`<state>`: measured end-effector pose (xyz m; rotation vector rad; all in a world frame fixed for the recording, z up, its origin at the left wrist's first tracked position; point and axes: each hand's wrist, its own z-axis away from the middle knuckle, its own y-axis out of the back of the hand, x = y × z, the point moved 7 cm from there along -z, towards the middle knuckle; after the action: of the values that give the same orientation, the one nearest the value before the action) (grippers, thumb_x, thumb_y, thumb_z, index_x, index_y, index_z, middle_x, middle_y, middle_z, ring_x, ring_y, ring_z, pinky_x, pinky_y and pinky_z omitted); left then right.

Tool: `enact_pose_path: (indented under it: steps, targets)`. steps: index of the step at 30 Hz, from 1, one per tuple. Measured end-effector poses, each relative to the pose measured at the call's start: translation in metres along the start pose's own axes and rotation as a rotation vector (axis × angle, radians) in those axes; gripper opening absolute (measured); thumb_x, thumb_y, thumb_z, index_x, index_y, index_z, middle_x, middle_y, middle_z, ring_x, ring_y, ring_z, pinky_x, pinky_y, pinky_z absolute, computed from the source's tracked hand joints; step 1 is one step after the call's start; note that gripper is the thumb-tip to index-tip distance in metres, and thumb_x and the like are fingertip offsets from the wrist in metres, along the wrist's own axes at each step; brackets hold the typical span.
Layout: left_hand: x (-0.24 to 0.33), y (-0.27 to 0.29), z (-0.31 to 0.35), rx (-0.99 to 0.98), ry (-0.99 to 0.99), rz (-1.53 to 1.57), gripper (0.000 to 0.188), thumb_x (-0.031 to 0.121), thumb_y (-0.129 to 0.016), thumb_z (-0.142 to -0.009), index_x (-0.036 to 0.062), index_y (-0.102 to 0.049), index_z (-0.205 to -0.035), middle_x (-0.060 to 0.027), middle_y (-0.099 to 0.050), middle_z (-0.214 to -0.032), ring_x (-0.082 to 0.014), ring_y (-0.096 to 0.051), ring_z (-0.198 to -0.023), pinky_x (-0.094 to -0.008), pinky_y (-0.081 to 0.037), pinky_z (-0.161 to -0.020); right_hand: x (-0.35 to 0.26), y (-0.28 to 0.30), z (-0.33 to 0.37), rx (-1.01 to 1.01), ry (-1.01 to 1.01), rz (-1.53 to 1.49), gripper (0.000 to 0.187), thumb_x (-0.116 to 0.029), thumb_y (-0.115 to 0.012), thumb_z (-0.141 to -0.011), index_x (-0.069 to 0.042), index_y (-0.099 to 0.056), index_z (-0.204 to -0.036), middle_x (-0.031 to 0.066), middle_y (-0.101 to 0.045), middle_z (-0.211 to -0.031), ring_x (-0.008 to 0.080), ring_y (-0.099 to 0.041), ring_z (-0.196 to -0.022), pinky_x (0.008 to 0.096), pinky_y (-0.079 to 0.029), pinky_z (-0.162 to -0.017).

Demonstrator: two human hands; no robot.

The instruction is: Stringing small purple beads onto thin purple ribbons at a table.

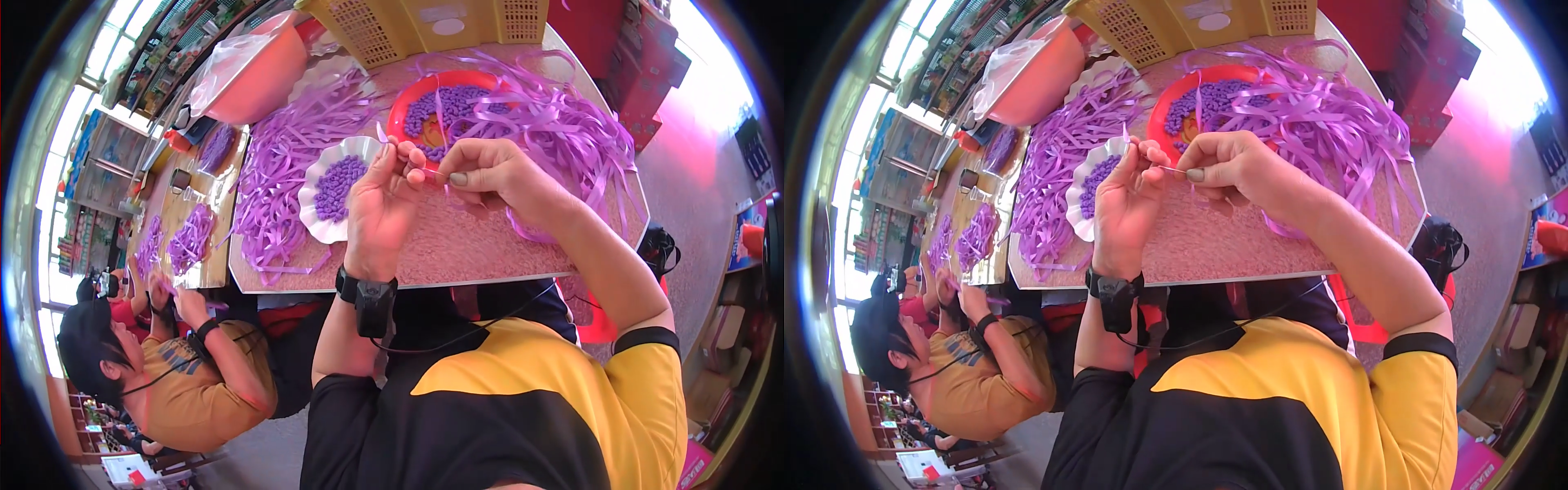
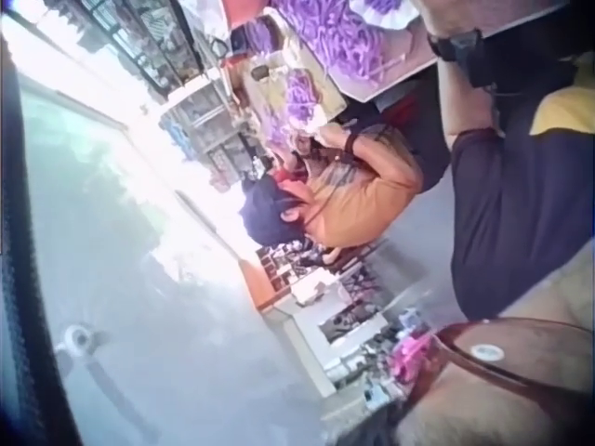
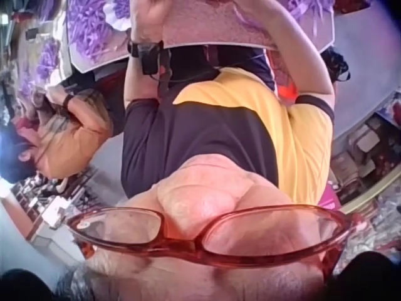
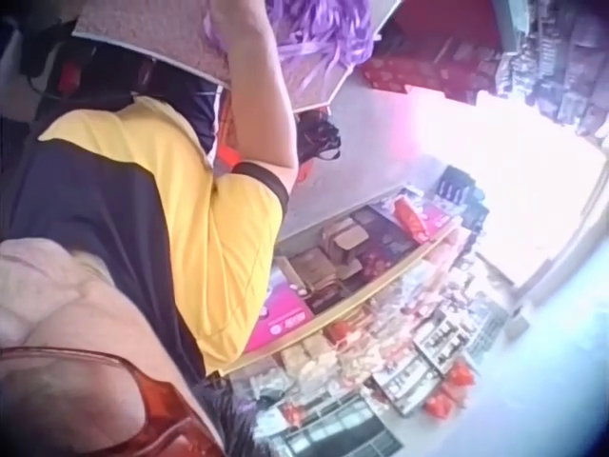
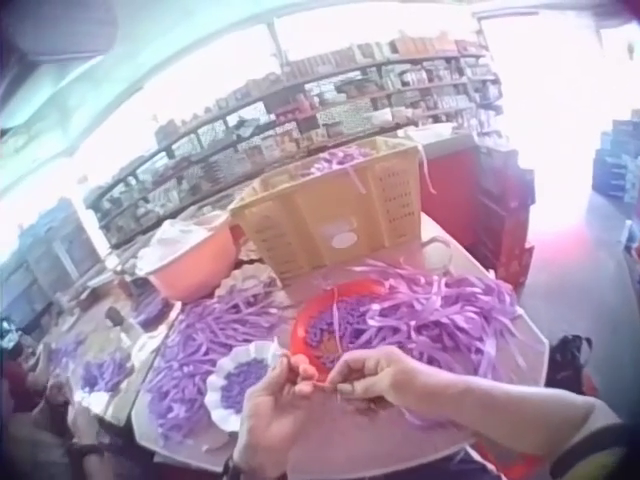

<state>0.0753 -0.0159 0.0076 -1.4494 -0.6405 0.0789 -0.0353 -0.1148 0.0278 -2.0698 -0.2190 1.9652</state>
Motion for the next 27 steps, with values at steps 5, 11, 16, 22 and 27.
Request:
enact_pose_path:
  steps: [5,11,16,22,27]
  targets:
    - [0.013,-0.004,-0.008,0.033,-0.054,-0.057,0.015,0.011,-0.057,-0.1,0.0005,-0.061,-0.11,-0.0086,-0.063,-0.096,-0.0205,-0.06,-0.086,-0.0302,-0.051,-0.07,-0.01,0.005,0.004,0.044,-0.001,0.04,0.01,-0.01,-0.062,-0.095,-0.002,-0.064,-0.1,0.0013,-0.059,-0.076,0.0083,-0.055,-0.063,0.0211,-0.039,-0.054]
    - [0.01,-0.012,-0.015,0.026,-0.056,-0.419,0.014,0.011,-0.06,-0.097,0.0003,-0.061,-0.107,-0.0034,-0.058,-0.085,-0.0114,-0.054,-0.071,-0.0261,-0.044,-0.058,-0.044,0.031,0.011,0.404,0.46,0.668,0.012,0.003,-0.059,-0.093,0.001,-0.067,-0.102,-0.0004,-0.064,-0.087,0.007,-0.058,-0.077,0.0209,-0.048,-0.07]
    - [-0.01,-0.018,-0.016,0.15,-0.082,-0.624,0.014,0.007,-0.061,-0.094,-0.0017,-0.062,-0.105,-0.0017,-0.056,-0.078,-0.0089,-0.051,-0.063,-0.0248,-0.041,-0.05,-0.054,0.02,0.019,0.466,0.687,1.032,0.015,0.007,-0.063,-0.089,0.0,-0.068,-0.101,0.0082,-0.069,-0.093,0.0173,-0.067,-0.083,0.0271,-0.053,-0.076]
    - [-0.016,-0.015,-0.014,0.165,-0.074,-0.637,0.013,0.006,-0.065,-0.091,-0.0026,-0.064,-0.101,-0.0013,-0.056,-0.074,-0.0076,-0.05,-0.06,-0.0234,-0.038,-0.046,-0.057,0.015,0.021,0.463,0.706,1.089,0.018,0.007,-0.066,-0.084,-0.002,-0.07,-0.099,0.0107,-0.067,-0.087,0.024,-0.066,-0.079,0.0317,-0.053,-0.071]
    - [-0.018,-0.011,-0.012,0.173,-0.048,-0.611,0.013,0.007,-0.066,-0.09,-0.002,-0.065,-0.1,-0.0014,-0.057,-0.074,-0.0075,-0.048,-0.058,-0.0232,-0.036,-0.045,-0.053,0.015,0.019,0.471,0.692,1.129,0.02,0.007,-0.066,-0.083,-0.004,-0.071,-0.099,0.0102,-0.065,-0.085,0.0246,-0.065,-0.078,0.0329,-0.052,-0.069]
